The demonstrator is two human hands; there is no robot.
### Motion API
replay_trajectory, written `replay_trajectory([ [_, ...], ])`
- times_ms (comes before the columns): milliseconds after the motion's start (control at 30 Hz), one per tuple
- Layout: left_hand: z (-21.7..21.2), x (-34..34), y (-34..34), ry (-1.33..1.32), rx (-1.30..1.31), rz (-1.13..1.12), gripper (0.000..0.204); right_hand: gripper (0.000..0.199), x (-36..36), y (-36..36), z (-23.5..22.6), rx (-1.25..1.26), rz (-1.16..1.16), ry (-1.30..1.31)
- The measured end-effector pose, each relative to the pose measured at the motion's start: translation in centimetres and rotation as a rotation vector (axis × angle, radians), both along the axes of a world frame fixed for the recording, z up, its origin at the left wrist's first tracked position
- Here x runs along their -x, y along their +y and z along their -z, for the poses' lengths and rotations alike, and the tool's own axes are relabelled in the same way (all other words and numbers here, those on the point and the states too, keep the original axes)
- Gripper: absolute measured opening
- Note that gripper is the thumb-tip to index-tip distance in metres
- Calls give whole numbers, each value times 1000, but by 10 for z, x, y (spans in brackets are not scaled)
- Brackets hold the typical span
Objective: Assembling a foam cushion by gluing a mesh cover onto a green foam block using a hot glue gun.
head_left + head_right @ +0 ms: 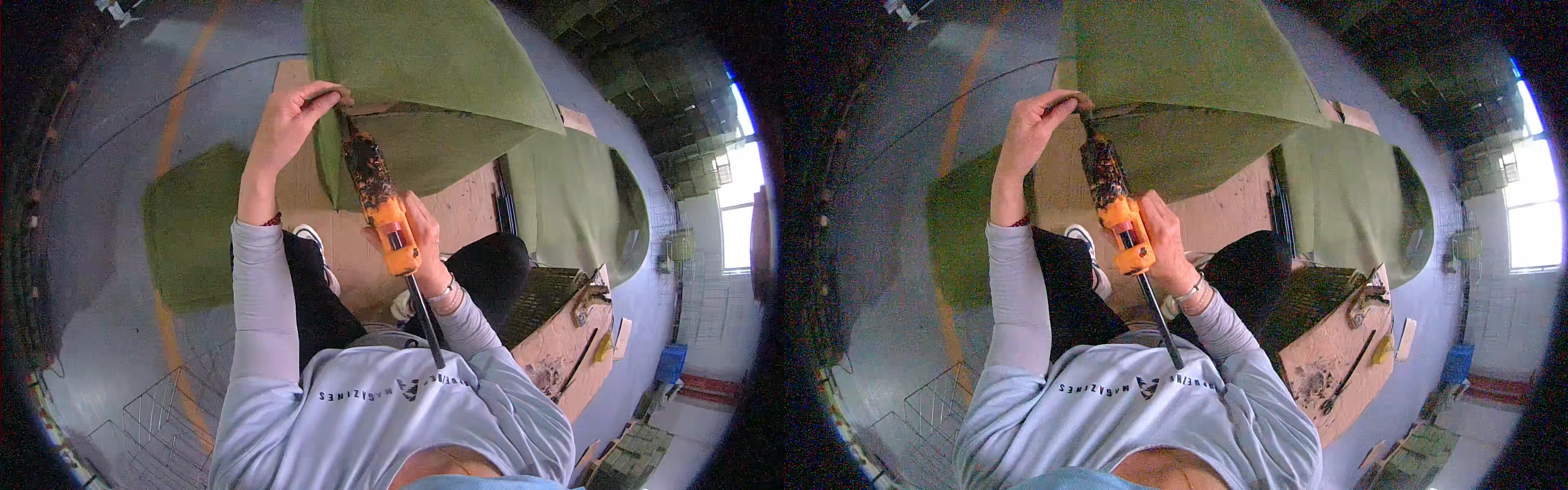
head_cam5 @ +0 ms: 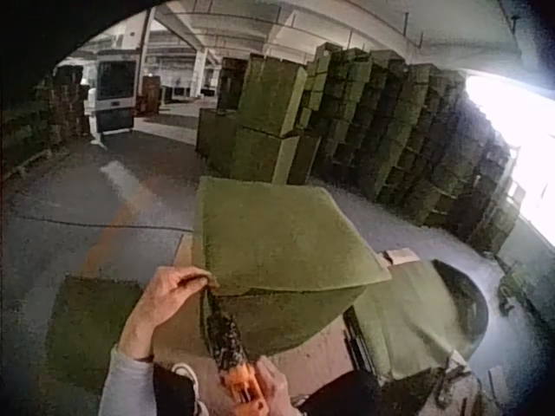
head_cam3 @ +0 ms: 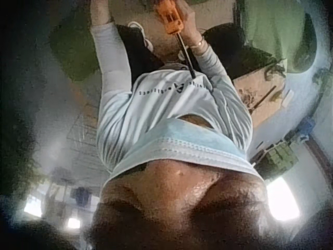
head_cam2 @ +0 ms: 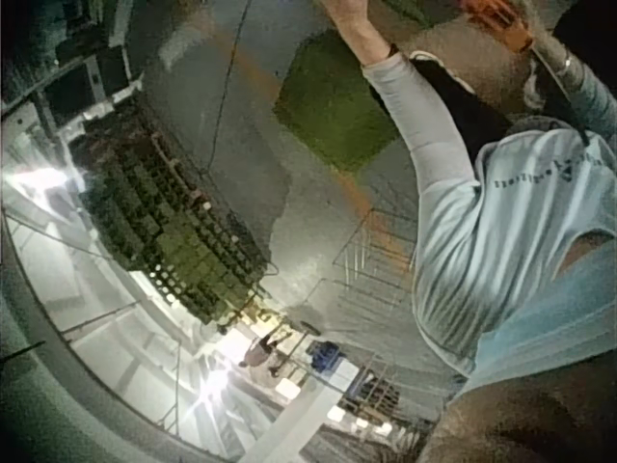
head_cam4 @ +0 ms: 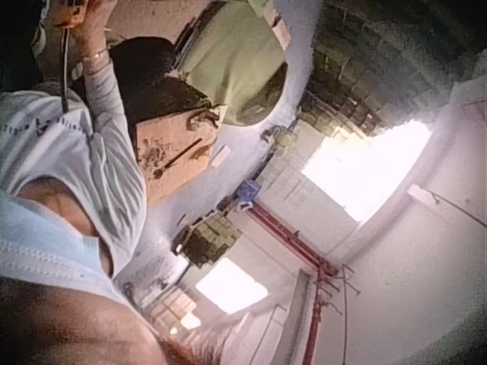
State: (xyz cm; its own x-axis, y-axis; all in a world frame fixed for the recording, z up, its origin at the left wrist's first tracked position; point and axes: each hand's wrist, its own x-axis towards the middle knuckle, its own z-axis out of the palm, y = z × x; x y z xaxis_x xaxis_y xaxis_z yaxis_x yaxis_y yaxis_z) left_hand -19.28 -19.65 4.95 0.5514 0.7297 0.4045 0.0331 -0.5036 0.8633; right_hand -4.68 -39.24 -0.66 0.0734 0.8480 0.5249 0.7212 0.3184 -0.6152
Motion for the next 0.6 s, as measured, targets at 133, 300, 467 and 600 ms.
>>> replay_trajectory([
  [133, 0, 0, -1, 5, -13, -7, 20, 38, 6, 2, -1, 4, 39, 30],
  [300, -2, -1, -2, 25, -34, -28, 20, 38, 5, 2, 2, 4, 72, -34],
  [467, -5, 1, -3, 9, -34, -15, 19, 30, 10, 2, 0, -37, 54, 81],
  [600, -5, 0, -3, 14, -28, -29, 18, 30, 8, 0, 4, -37, 61, 62],
])
